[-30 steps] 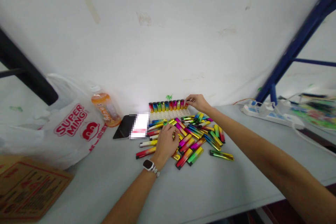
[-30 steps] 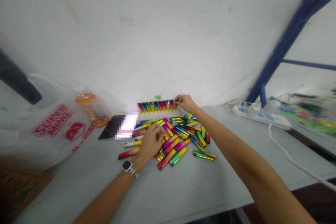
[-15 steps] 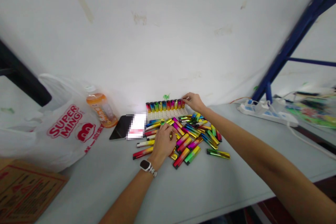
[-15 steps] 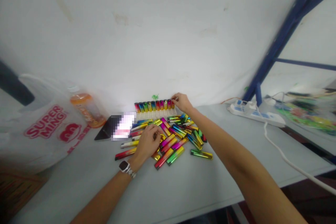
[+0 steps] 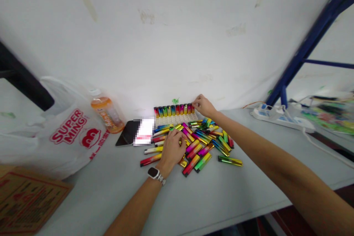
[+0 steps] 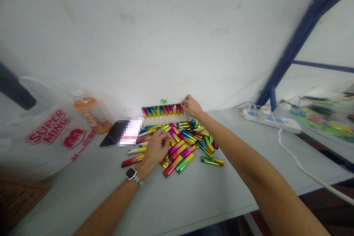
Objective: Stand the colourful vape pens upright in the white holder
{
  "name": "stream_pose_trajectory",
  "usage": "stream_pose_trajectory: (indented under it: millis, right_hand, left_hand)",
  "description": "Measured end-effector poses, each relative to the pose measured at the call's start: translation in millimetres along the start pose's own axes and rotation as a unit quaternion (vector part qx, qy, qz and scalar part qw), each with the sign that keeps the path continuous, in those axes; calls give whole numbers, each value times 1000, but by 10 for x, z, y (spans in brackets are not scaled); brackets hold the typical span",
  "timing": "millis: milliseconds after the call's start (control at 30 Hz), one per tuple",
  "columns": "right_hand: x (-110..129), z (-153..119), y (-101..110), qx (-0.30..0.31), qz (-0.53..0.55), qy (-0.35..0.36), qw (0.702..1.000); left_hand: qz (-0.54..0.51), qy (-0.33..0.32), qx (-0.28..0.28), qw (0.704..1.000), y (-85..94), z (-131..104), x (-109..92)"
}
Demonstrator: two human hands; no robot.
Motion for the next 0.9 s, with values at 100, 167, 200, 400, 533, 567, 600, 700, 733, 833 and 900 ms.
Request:
stream_pose_trajectory:
  millis: [100, 167, 200, 400, 533, 567, 600, 700, 733, 833, 900]
  right_hand:
    - [57, -148, -23, 20, -77, -15, 997]
    - [103, -259, -38, 40, -118, -13, 992]
    - [127, -313, -49, 53, -134, -9, 989]
    - [271, -507, -33, 90, -166, -3, 982]
    - [450, -550, 51, 101, -140, 40, 984]
    - [494, -562, 46, 121, -138, 55, 981]
    - [533, -572, 32, 145, -140, 69, 977]
    - [605, -562, -26, 200, -156, 90, 963]
    - [620, -547, -53, 215, -163, 92, 958]
    - [658, -499, -145, 259, -179, 100, 944]
    - [678, -480, -200, 283, -185, 106, 935]
  left_hand:
    - [-3, 4, 1, 1000, 15, 1, -12]
    - [-4, 3, 2, 1000, 25, 2, -22]
    - [-4, 3, 2, 1000, 29, 2, -27]
    - [-1, 6, 3, 1000, 40, -6, -21]
    - [1, 3, 3, 1000, 36, -15, -17]
    - [3, 3, 4, 1000, 34, -17, -15]
    - [4, 4, 5, 1000, 33, -18, -13]
    - [6, 3, 2, 1000, 38, -17, -10]
    - [5, 2, 1, 1000, 41, -17, -11]
    - [-1, 3, -1, 1000, 47, -17, -15]
    - [-2, 4, -1, 1000, 49, -17, -19]
Point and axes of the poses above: each hand's wrist, its own z-axis towards the middle knuckle, its own y-axis out of the back of the hand, x = y × z, the point moved 7 cm from there along z, towards the middle knuckle, and after that the axes turned 8 degrees about -x, right-handed, at the moved point
